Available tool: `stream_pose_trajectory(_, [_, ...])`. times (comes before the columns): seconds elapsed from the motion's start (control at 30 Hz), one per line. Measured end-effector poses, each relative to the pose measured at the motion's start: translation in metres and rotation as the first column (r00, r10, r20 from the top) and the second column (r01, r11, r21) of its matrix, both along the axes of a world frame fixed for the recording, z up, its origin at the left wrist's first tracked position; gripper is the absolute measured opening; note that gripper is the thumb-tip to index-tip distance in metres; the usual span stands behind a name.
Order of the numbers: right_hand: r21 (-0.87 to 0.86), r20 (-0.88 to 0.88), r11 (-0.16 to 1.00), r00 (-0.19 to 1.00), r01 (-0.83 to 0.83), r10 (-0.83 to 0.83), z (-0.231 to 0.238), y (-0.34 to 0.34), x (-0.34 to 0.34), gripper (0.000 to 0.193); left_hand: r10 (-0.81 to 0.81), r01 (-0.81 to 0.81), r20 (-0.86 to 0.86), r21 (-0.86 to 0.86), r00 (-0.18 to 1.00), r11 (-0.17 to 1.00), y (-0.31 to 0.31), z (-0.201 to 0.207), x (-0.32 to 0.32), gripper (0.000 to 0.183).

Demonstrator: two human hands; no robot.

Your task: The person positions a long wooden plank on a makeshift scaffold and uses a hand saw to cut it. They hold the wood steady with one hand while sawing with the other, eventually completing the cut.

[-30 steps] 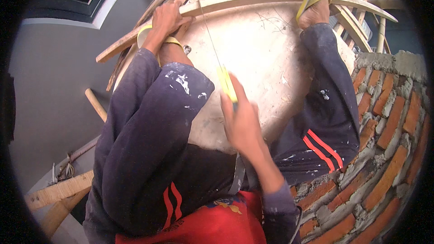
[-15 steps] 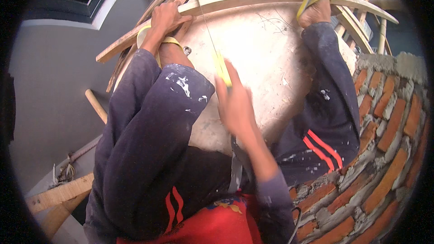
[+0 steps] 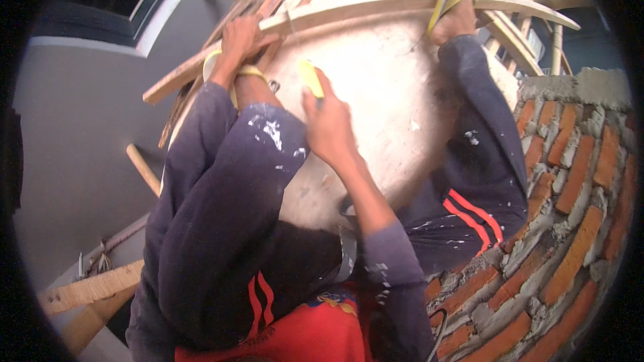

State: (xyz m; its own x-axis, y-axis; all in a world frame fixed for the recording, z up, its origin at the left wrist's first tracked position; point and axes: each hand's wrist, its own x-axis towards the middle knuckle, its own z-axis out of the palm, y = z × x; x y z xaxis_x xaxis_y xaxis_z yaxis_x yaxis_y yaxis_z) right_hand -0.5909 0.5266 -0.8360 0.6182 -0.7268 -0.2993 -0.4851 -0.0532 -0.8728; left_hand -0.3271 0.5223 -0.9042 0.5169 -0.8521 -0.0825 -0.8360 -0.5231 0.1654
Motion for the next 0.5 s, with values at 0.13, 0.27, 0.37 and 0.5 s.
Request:
stream_pose_trajectory(0.13, [0.021,-0.04,0.999,0.999,-0.024,0.025,0.001,-0.01,0.012,0.044,0.024,-0.024,0.006,0.022,1.0,0.999,0.004,-0.013,0.007,0.07])
stream_pose_trajectory(0.27, [-0.008,0.023,0.997,0.997,-0.075,0.076,0.028,0.047,-0.071,0.041,0.047,-0.048,0.038,0.036,0.998,0.998,0.032,-0.007,0.022,0.069])
stream_pose_trajectory(0.37, [-0.042,0.031,0.995,0.996,-0.087,0.089,0.011,0.035,-0.049,0.041,0.054,-0.055,0.048,0.001,0.997,0.999,0.031,0.006,0.016,0.068])
stream_pose_trajectory(0.5, [-0.148,0.036,0.989,0.999,0.005,0.0,-0.017,-0.016,0.019,0.043,-0.031,0.034,0.034,-0.089,0.999,0.995,0.01,-0.003,0.006,0.076])
